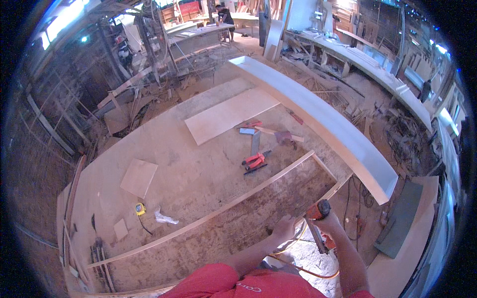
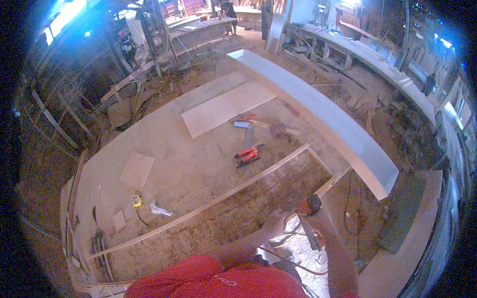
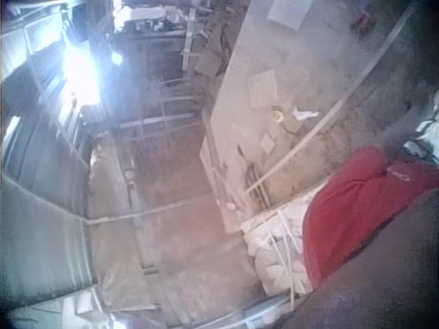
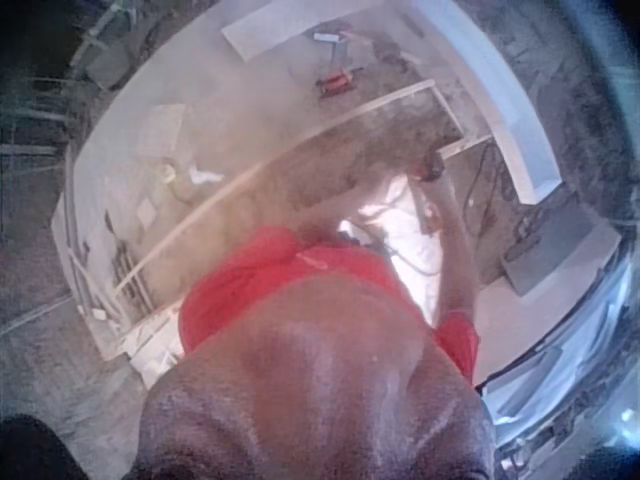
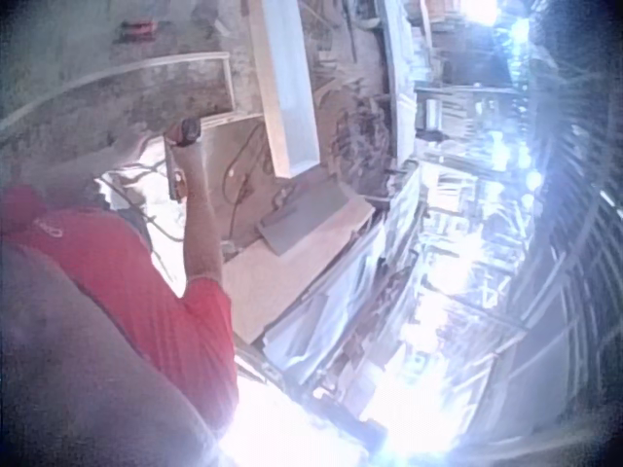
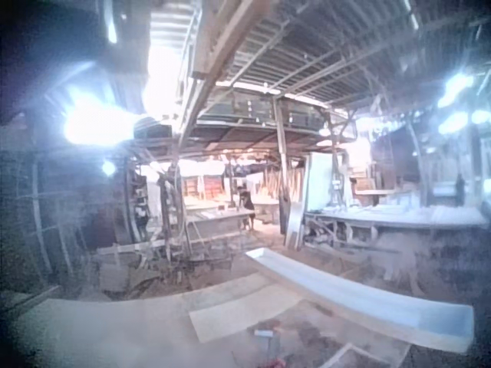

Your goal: The person positions a thin wooden strip along a curved wooden frame and secures it using a pneumatic nail gun. The person repeatedly aligns the strip and drives nails along its length to attach it to the frame.

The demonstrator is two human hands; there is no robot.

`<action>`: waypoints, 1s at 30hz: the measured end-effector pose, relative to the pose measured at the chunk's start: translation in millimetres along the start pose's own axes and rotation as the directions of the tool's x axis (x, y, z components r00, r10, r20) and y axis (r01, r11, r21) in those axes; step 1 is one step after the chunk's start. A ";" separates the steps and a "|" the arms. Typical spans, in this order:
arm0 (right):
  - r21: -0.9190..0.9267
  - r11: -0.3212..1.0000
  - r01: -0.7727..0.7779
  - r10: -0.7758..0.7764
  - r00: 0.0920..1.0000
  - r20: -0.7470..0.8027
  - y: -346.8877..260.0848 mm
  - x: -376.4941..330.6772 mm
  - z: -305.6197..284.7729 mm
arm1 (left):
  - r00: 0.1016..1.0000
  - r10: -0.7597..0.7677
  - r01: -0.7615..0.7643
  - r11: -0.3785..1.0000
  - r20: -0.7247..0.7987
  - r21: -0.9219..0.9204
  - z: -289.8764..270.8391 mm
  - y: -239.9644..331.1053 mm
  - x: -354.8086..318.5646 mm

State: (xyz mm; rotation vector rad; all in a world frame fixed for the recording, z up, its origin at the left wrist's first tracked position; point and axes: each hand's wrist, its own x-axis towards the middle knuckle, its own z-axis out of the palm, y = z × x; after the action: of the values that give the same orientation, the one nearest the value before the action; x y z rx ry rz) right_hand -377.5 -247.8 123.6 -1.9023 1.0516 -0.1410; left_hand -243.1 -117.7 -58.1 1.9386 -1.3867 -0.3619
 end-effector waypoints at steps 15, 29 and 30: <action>-0.091 0.980 -0.174 0.157 0.972 -0.172 13.6 -22.5 17.2 | 0.948 -0.240 0.215 0.967 0.207 0.138 -57.9 -22.3 -88.2; 0.254 0.933 -0.256 0.309 0.931 -0.196 91.4 -90.4 5.4 | 0.973 -0.186 0.181 0.982 0.136 0.054 -68.4 -28.6 -87.9; 0.301 0.922 -0.246 0.315 0.926 -0.208 101.4 -98.7 1.8 | 0.981 -0.168 0.163 0.985 0.096 0.057 -63.5 -36.7 -90.1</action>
State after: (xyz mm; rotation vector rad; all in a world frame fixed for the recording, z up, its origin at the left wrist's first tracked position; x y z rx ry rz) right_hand -500.4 -196.7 75.3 -1.4940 1.3939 -0.3509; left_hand -213.9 -5.3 -54.2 2.1080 -1.3110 -0.5144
